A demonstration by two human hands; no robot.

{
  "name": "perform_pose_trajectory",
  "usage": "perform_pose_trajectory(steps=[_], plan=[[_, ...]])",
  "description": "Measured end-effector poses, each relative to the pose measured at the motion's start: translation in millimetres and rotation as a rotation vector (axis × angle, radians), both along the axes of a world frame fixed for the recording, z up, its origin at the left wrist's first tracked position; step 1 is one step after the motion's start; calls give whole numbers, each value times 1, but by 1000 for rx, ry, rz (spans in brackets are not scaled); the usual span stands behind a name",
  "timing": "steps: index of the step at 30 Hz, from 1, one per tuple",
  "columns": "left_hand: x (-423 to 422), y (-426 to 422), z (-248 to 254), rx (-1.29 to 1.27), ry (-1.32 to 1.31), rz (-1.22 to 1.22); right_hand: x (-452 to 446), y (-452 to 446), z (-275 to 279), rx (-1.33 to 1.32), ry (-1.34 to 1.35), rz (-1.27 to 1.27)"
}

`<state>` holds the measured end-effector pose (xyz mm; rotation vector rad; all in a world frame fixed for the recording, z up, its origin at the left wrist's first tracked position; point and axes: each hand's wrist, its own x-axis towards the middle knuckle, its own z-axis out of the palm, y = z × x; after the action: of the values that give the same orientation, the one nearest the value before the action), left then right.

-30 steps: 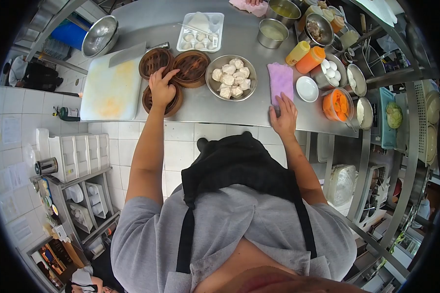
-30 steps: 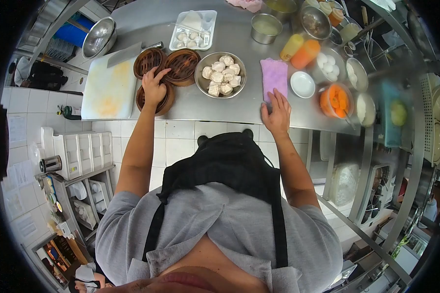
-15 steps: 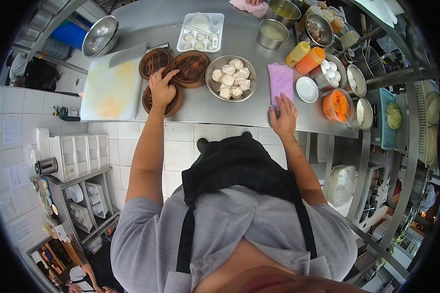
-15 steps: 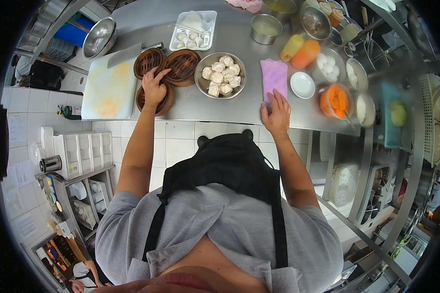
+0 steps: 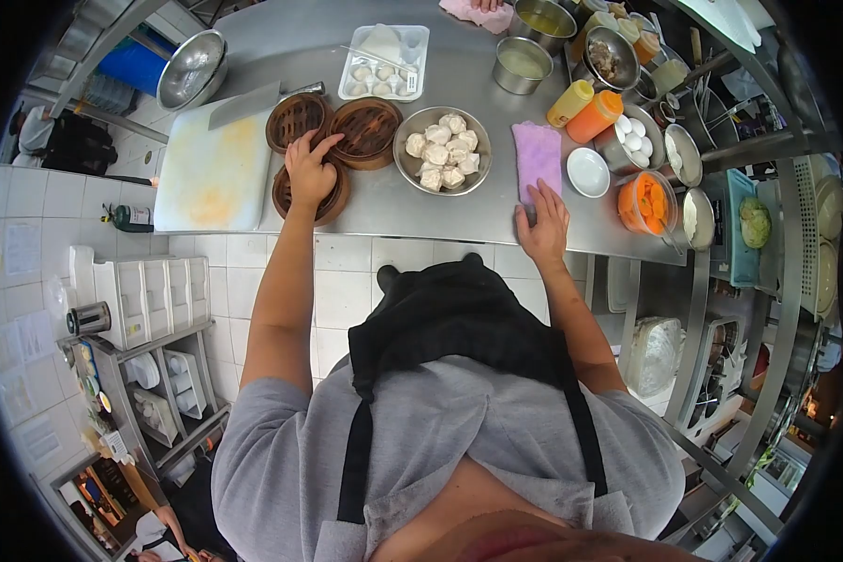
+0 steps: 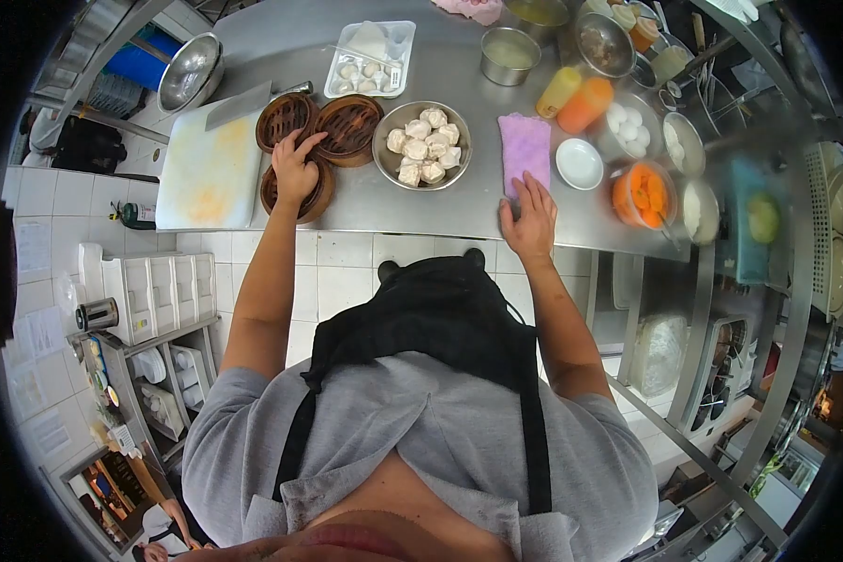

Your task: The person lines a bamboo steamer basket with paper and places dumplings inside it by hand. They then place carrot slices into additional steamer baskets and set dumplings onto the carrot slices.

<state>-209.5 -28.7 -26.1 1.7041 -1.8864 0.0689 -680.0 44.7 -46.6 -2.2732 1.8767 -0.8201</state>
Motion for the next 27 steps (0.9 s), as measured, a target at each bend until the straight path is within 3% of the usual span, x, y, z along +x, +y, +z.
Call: perform_pose_trajectory(steps=[27], plan=[[-2,4,1,-53,41,-10,0,1,11,-63,-44,-29]])
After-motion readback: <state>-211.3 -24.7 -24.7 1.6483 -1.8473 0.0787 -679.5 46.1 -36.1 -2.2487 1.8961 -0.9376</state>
